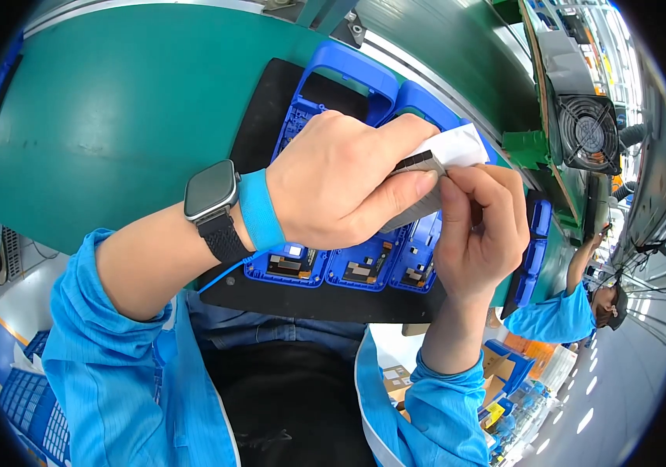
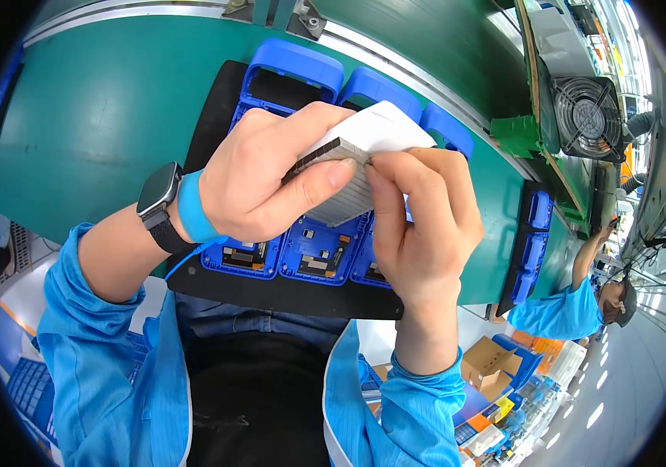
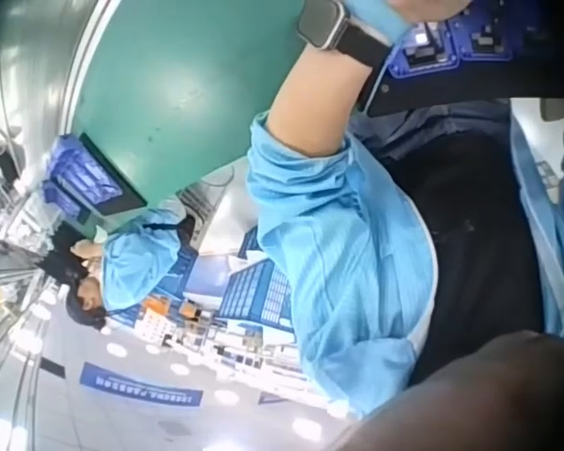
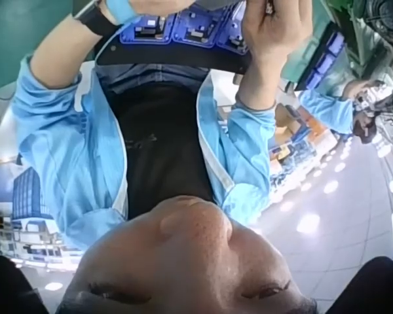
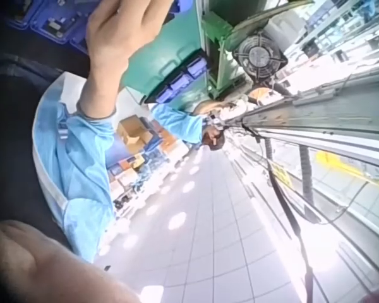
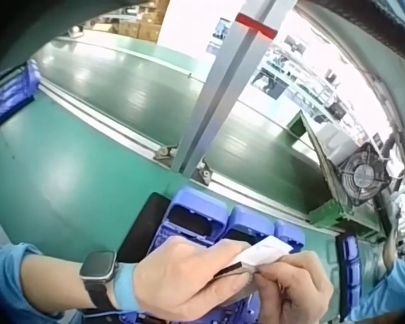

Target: The person assembles electronic components into blue device housings by hand on a production line.

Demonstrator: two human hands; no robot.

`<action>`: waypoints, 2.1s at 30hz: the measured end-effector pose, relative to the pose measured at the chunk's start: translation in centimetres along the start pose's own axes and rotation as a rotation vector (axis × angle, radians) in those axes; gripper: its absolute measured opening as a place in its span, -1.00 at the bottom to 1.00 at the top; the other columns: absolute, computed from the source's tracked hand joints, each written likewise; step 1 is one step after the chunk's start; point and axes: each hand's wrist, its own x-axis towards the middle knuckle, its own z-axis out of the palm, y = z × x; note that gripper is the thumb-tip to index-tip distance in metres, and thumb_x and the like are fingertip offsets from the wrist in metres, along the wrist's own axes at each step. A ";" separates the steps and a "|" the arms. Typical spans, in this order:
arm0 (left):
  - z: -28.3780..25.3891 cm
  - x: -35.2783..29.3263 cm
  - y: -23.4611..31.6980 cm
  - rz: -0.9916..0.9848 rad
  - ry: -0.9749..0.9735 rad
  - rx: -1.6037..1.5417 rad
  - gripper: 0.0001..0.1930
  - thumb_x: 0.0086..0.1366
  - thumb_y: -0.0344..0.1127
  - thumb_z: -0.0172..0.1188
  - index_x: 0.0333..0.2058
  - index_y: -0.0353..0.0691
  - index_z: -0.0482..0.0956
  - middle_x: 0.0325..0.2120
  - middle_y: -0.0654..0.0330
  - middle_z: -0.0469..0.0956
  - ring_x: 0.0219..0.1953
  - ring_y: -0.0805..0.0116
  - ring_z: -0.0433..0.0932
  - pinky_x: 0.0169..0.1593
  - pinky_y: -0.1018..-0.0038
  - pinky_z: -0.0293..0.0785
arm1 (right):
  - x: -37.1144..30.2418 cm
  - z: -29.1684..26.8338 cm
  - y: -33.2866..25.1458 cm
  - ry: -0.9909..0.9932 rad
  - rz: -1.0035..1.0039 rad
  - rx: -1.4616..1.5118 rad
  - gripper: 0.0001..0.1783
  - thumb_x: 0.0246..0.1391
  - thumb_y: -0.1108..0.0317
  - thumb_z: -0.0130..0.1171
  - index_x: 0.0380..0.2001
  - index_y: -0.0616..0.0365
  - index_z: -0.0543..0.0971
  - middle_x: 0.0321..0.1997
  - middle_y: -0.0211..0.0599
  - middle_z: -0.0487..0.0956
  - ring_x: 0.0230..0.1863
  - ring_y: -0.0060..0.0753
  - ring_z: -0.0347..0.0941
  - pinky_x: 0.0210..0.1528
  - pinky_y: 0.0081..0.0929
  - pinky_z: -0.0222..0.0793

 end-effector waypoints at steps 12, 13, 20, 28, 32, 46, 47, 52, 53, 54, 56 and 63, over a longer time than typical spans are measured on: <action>0.6 0.3 -1.0 -0.130 0.286 -0.177 -0.75 0.41 -0.24 0.10 -0.29 -0.35 0.55 -0.67 0.00 0.47 -0.65 0.09 0.49 -0.52 0.35 0.37 | -0.6 -0.7 0.1 -0.157 0.164 0.331 -0.84 -0.02 0.71 0.19 -0.40 0.24 0.50 -0.40 -0.26 0.48 -0.45 -0.39 0.38 -0.40 -0.53 0.30; 0.4 0.7 -1.4 -0.062 0.407 -0.171 -0.75 0.42 -0.24 0.09 -0.26 -0.34 0.56 -0.68 0.07 0.44 -0.65 0.30 0.45 -0.51 0.38 0.36 | -0.7 -0.8 -0.1 -0.118 0.160 0.364 -0.85 -0.02 0.71 0.17 -0.41 0.24 0.50 -0.40 -0.27 0.47 -0.44 -0.45 0.35 -0.39 -0.55 0.27; -2.8 2.4 0.7 0.027 0.734 -0.187 -0.72 0.52 -0.24 -0.01 -0.15 -0.42 0.46 -0.53 0.16 0.53 -0.47 0.59 0.40 -0.38 0.53 0.40 | -0.5 1.9 -3.3 -0.564 0.054 0.449 -0.85 -0.03 0.70 0.17 -0.39 0.26 0.48 -0.38 -0.18 0.46 -0.40 -0.18 0.42 -0.34 -0.39 0.37; -3.2 2.2 -2.2 0.102 0.734 0.002 -0.72 0.47 -0.22 0.03 -0.36 -0.34 0.39 -0.67 -0.10 0.42 -0.64 -0.02 0.45 -0.51 0.27 0.32 | -0.3 5.1 -4.6 -0.715 0.033 0.343 -0.89 0.05 0.63 0.20 -0.37 0.25 0.50 -0.40 -0.17 0.45 -0.40 -0.13 0.43 -0.33 -0.35 0.38; -3.2 2.2 -2.4 0.160 0.722 0.030 -0.75 0.46 -0.23 0.02 -0.34 -0.32 0.38 -0.63 -0.16 0.47 -0.52 -0.24 0.51 -0.48 0.13 0.36 | 0.0 5.4 -5.1 -0.766 -0.008 0.270 -0.88 0.01 0.64 0.21 -0.38 0.26 0.49 -0.41 -0.14 0.45 -0.39 -0.06 0.44 -0.32 -0.32 0.39; -2.9 2.4 -3.1 0.195 0.735 0.058 -0.73 0.46 -0.21 -0.01 -0.34 -0.32 0.35 -0.62 -0.22 0.46 -0.52 -0.30 0.49 -0.47 0.03 0.36 | 0.2 5.6 -5.4 -0.786 -0.032 0.231 -0.89 0.00 0.63 0.20 -0.39 0.28 0.49 -0.42 -0.10 0.45 -0.40 -0.03 0.43 -0.34 -0.28 0.38; -3.0 2.4 -3.0 0.197 0.734 0.053 -0.73 0.46 -0.22 -0.01 -0.34 -0.32 0.35 -0.63 -0.22 0.46 -0.53 -0.30 0.49 -0.47 0.03 0.36 | 0.1 5.7 -5.5 -0.774 -0.042 0.217 -0.89 0.00 0.63 0.21 -0.39 0.28 0.49 -0.42 -0.11 0.45 -0.41 -0.04 0.44 -0.35 -0.29 0.38; -3.0 2.5 -2.9 0.194 0.726 0.049 -0.75 0.45 -0.24 -0.01 -0.34 -0.33 0.35 -0.64 -0.21 0.45 -0.53 -0.29 0.49 -0.46 0.03 0.36 | -0.4 5.5 -5.9 -0.722 0.002 0.135 -0.86 -0.03 0.65 0.25 -0.41 0.27 0.49 -0.42 -0.12 0.46 -0.43 -0.07 0.45 -0.38 -0.31 0.39; -3.0 2.5 -2.9 0.195 0.727 0.052 -0.75 0.45 -0.25 -0.01 -0.35 -0.33 0.35 -0.64 -0.21 0.45 -0.53 -0.28 0.49 -0.46 0.03 0.36 | -0.6 5.6 -5.8 -0.703 -0.002 0.131 -0.85 -0.04 0.66 0.26 -0.41 0.27 0.49 -0.42 -0.12 0.46 -0.43 -0.08 0.46 -0.39 -0.32 0.39; -2.9 2.5 -2.8 0.194 0.728 0.051 -0.75 0.45 -0.25 -0.01 -0.35 -0.33 0.35 -0.64 -0.21 0.45 -0.53 -0.28 0.49 -0.46 0.03 0.36 | -0.8 5.5 -5.6 -0.705 -0.001 0.131 -0.85 -0.04 0.66 0.26 -0.41 0.27 0.49 -0.42 -0.12 0.46 -0.43 -0.08 0.46 -0.39 -0.32 0.39; -2.8 2.6 -2.8 0.195 0.728 0.040 -0.75 0.45 -0.25 -0.01 -0.35 -0.33 0.34 -0.64 -0.22 0.45 -0.53 -0.29 0.49 -0.46 0.02 0.36 | -1.0 5.4 -5.3 -0.677 -0.031 0.218 -0.85 -0.04 0.67 0.25 -0.43 0.28 0.48 -0.41 -0.14 0.46 -0.44 -0.10 0.44 -0.39 -0.34 0.38; -2.9 2.5 -3.0 0.206 0.740 0.109 -0.74 0.44 -0.26 0.00 -0.36 -0.34 0.34 -0.64 -0.24 0.45 -0.53 -0.31 0.49 -0.46 0.02 0.37 | -2.1 3.7 -5.0 -0.747 0.000 0.225 -0.84 -0.07 0.69 0.23 -0.43 0.28 0.48 -0.35 -0.17 0.46 -0.31 -0.12 0.39 -0.25 -0.35 0.35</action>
